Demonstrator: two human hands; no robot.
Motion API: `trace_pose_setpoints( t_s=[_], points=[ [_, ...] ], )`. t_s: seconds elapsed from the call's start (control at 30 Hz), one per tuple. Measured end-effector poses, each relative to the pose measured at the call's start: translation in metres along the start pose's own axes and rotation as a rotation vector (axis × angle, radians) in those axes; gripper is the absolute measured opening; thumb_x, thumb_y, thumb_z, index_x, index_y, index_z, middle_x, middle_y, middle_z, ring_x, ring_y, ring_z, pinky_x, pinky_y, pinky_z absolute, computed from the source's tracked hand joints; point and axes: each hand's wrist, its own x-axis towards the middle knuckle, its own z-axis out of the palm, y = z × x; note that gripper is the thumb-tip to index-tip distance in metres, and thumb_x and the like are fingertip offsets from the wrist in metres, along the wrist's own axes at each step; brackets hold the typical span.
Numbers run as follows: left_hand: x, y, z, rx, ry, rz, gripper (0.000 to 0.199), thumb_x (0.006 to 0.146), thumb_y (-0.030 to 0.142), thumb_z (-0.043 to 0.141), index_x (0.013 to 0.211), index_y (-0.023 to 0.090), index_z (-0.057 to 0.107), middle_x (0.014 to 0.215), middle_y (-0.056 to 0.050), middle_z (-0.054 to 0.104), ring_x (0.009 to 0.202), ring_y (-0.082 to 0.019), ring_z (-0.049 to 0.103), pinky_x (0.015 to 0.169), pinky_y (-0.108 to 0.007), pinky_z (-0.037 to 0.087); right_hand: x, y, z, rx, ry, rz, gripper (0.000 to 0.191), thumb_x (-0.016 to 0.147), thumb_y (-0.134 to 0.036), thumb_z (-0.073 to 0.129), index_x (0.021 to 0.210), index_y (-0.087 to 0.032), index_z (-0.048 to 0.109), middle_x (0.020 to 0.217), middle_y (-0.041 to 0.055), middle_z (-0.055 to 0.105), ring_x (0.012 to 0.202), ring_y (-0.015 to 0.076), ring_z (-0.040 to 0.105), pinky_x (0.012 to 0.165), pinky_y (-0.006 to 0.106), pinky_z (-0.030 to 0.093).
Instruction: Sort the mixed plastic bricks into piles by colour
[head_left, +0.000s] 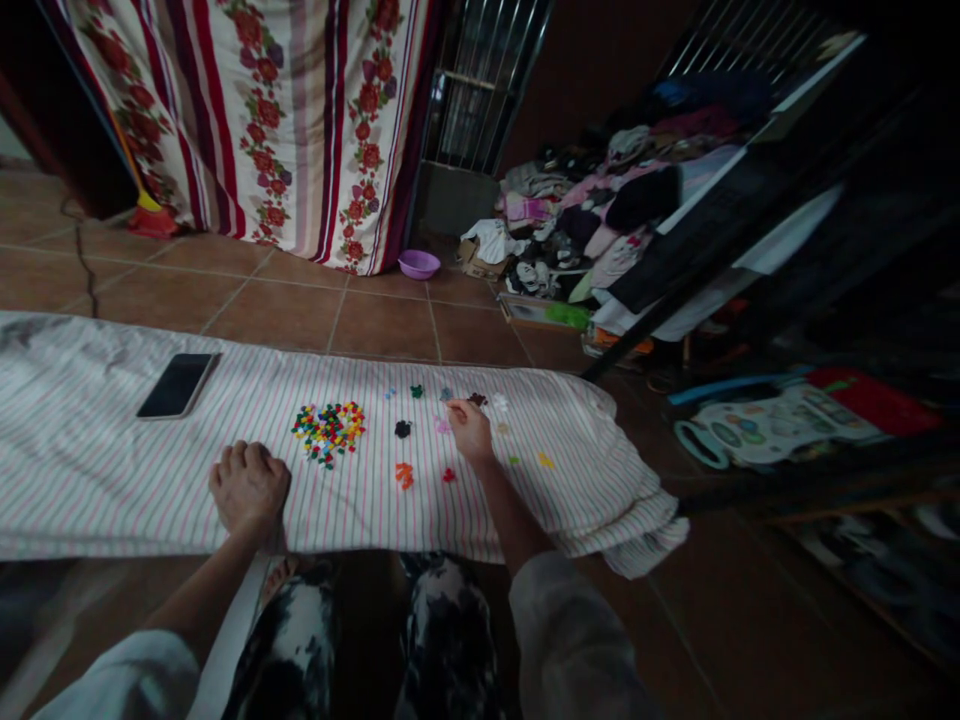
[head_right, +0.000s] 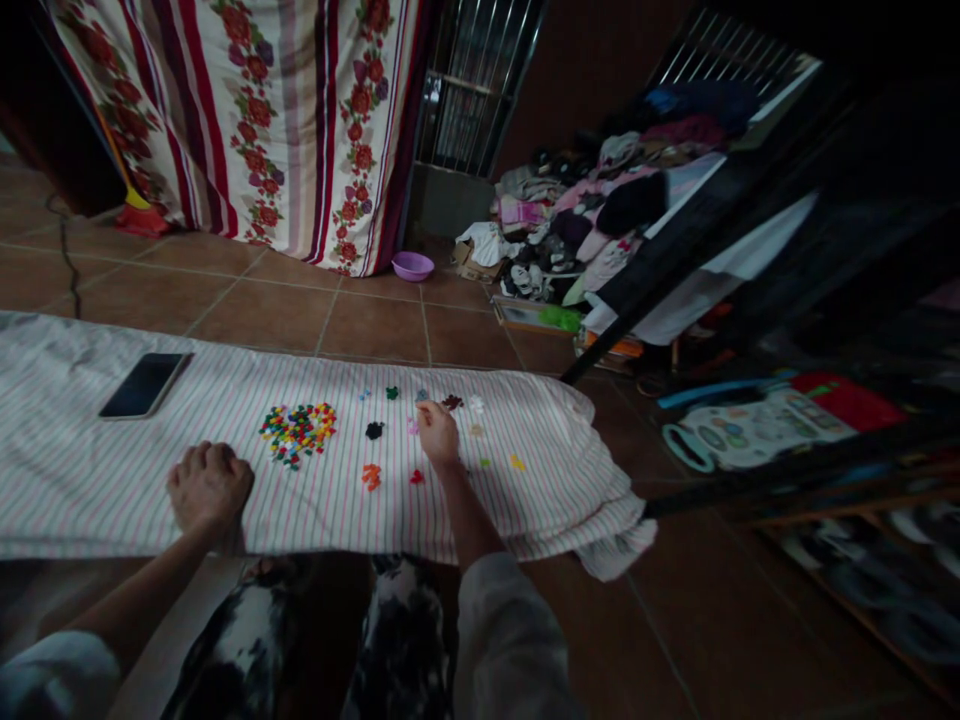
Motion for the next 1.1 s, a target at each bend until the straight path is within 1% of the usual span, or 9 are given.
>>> trace_pose_setpoints(
  t_s=[0.17, 0.23, 0.3, 0.4, 0.53, 0.67, 0.73, 0.9, 1.1],
  points=[
    [0.0, 0.0, 0.001, -0.003, 0.015, -0.009, 0.033, 0.085, 0.026, 0.036, 0.102, 0.013, 0.061, 0.121, -0.018, 0.058, 0.12, -0.03, 0.048, 0.104, -0.047, 0.032, 0.002, 0.048, -0.048, -0.128, 0.138, 0.207, 0.031, 0.079, -0.023, 0.045, 0.096, -0.013, 0.069, 0.095, 0.0107, 0.069, 0.088, 0.019, 0.063, 0.087, 0.031, 0.048],
    [0.0, -0.001, 0.001, -0.003, 0.007, -0.006, 0.033, 0.085, 0.026, 0.036, 0.103, 0.013, 0.061, 0.12, -0.017, 0.059, 0.12, -0.03, 0.048, 0.104, -0.046, 0.032, 0.002, 0.066, -0.061, -0.165, 0.16, 0.251, 0.033, 0.078, -0.022, 0.044, 0.095, -0.012, 0.07, 0.093, 0.0123, 0.069, 0.09, 0.0211, 0.063, 0.089, 0.033, 0.047],
    [0.0, -0.001, 0.001, 0.001, -0.008, -0.006, 0.033, 0.085, 0.026, 0.036, 0.103, 0.012, 0.061, 0.12, -0.018, 0.058, 0.12, -0.029, 0.048, 0.103, -0.046, 0.032, 0.002, 0.083, -0.068, -0.216, 0.157, 0.291, 0.034, 0.076, -0.019, 0.043, 0.093, -0.013, 0.071, 0.092, 0.0114, 0.07, 0.09, 0.021, 0.063, 0.09, 0.033, 0.046],
    [0.0, -0.001, 0.001, 0.013, -0.023, -0.009, 0.034, 0.084, 0.026, 0.036, 0.104, 0.012, 0.06, 0.122, -0.017, 0.058, 0.122, -0.029, 0.046, 0.104, -0.045, 0.031, 0.002, 0.103, -0.069, -0.279, 0.164, 0.321, 0.034, 0.073, -0.014, 0.043, 0.09, -0.015, 0.073, 0.089, 0.0088, 0.07, 0.087, 0.02, 0.063, 0.089, 0.031, 0.046],
    [0.0, -0.001, 0.001, 0.021, -0.025, -0.019, 0.034, 0.085, 0.027, 0.036, 0.104, 0.013, 0.06, 0.124, -0.016, 0.057, 0.124, -0.028, 0.045, 0.105, -0.044, 0.03, 0.003, 0.116, -0.063, -0.292, 0.158, 0.307, 0.034, 0.071, -0.011, 0.044, 0.088, -0.017, 0.073, 0.087, 0.0079, 0.071, 0.086, 0.0202, 0.064, 0.088, 0.032, 0.047],
    [0.0, -0.002, 0.004, 0.035, -0.008, -0.019, 0.035, 0.086, 0.028, 0.035, 0.103, 0.012, 0.061, 0.124, -0.017, 0.057, 0.123, -0.029, 0.046, 0.104, -0.044, 0.031, 0.002, 0.12, -0.06, -0.281, 0.133, 0.273, 0.038, 0.074, -0.011, 0.043, 0.097, -0.017, 0.072, 0.093, 0.0079, 0.072, 0.092, 0.021, 0.064, 0.089, 0.032, 0.048],
    [0.0, -0.003, 0.005, 0.038, 0.002, -0.016, 0.035, 0.086, 0.028, 0.034, 0.102, 0.012, 0.061, 0.124, -0.017, 0.058, 0.123, -0.029, 0.046, 0.104, -0.043, 0.031, 0.001, 0.121, -0.059, -0.274, 0.145, 0.261, 0.039, 0.074, -0.011, 0.043, 0.099, -0.017, 0.072, 0.093, 0.0074, 0.072, 0.093, 0.0207, 0.065, 0.088, 0.031, 0.048],
    [0.0, -0.004, 0.005, 0.023, -0.011, -0.012, 0.034, 0.086, 0.027, 0.035, 0.103, 0.013, 0.06, 0.123, -0.016, 0.058, 0.123, -0.028, 0.046, 0.104, -0.044, 0.03, -0.001, 0.125, -0.057, -0.305, 0.184, 0.28, 0.04, 0.071, -0.012, 0.044, 0.099, -0.016, 0.072, 0.09, 0.0089, 0.071, 0.088, 0.0217, 0.064, 0.087, 0.033, 0.048],
    [0.001, -0.003, 0.004, -0.004, -0.017, -0.028, 0.034, 0.085, 0.027, 0.037, 0.104, 0.013, 0.06, 0.124, -0.017, 0.058, 0.124, -0.028, 0.046, 0.105, -0.045, 0.03, -0.005, 0.122, -0.054, -0.394, 0.157, 0.268, 0.04, 0.072, -0.016, 0.046, 0.104, -0.014, 0.071, 0.09, 0.0102, 0.069, 0.086, 0.0218, 0.062, 0.085, 0.033, 0.047]
  ],
)
